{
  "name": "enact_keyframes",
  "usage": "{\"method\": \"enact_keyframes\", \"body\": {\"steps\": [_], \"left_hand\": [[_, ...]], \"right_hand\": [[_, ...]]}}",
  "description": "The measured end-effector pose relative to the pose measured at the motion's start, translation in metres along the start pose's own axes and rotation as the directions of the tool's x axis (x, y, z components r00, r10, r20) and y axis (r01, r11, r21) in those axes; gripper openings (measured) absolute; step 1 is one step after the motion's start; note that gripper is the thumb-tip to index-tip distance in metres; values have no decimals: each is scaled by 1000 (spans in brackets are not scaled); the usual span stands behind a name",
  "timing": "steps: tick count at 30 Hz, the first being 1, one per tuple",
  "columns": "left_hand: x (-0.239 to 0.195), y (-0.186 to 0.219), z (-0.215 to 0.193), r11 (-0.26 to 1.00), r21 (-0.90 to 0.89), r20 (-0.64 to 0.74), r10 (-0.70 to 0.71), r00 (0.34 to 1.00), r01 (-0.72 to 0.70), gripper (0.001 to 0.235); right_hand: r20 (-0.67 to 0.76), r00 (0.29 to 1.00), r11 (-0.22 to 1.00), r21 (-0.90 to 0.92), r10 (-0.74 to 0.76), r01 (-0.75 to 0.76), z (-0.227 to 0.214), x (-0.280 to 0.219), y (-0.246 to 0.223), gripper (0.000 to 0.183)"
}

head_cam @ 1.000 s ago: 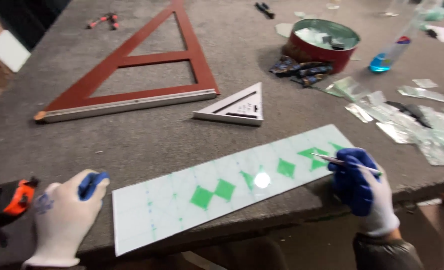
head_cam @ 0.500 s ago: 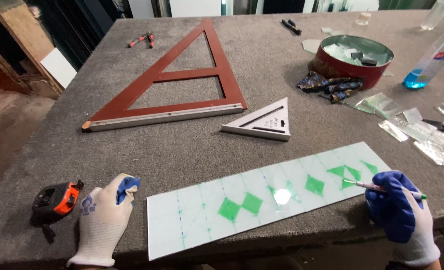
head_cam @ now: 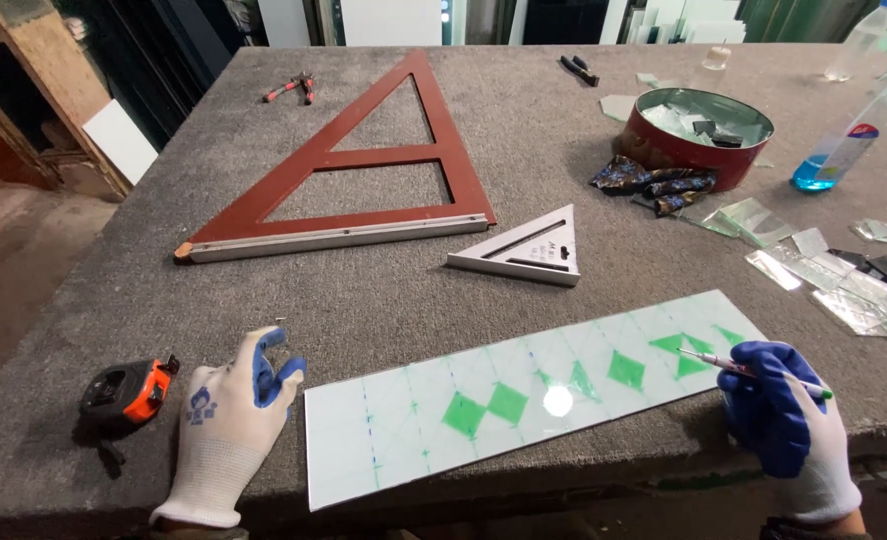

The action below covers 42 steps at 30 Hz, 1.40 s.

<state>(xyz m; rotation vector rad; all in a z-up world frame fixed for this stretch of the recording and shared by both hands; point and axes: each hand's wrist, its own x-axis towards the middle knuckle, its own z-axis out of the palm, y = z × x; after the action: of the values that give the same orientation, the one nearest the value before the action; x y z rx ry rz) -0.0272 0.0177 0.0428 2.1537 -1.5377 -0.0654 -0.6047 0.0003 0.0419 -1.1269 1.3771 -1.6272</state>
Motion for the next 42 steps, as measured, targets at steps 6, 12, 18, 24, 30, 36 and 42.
{"method": "enact_keyframes", "body": {"steps": [6, 12, 18, 24, 30, 36, 42], "left_hand": [[4, -11, 9, 942, -42, -121, 327, 937, -334, 52], [6, -11, 11, 940, 72, -97, 340, 935, -334, 45], [4, -5, 6, 942, 71, -73, 333, 940, -328, 22], [0, 7, -7, 992, 79, 55, 95, 994, -100, 24], [2, 18, -16, 996, 66, 130, -68, 989, 60, 30], [6, 12, -10, 997, 46, 86, -60, 995, 56, 28], [7, 11, -8, 996, 72, 81, -51, 995, 45, 27]], "right_hand": [[-28, 999, 999, -34, 29, -30, -3, 0, 7, 19], [75, 995, 994, -77, -71, 76, 16, -8, -22, 23], [309, 946, 981, 128, 99, -144, 46, -3, -8, 27], [460, 879, 980, 82, 126, -184, 97, -14, -14, 26], [621, 765, 984, -139, 173, -110, 139, 5, -42, 18], [577, 729, 919, -345, 369, -192, 167, 17, -59, 18], [591, 721, 915, -374, 362, -153, 170, 28, -40, 15]]}}
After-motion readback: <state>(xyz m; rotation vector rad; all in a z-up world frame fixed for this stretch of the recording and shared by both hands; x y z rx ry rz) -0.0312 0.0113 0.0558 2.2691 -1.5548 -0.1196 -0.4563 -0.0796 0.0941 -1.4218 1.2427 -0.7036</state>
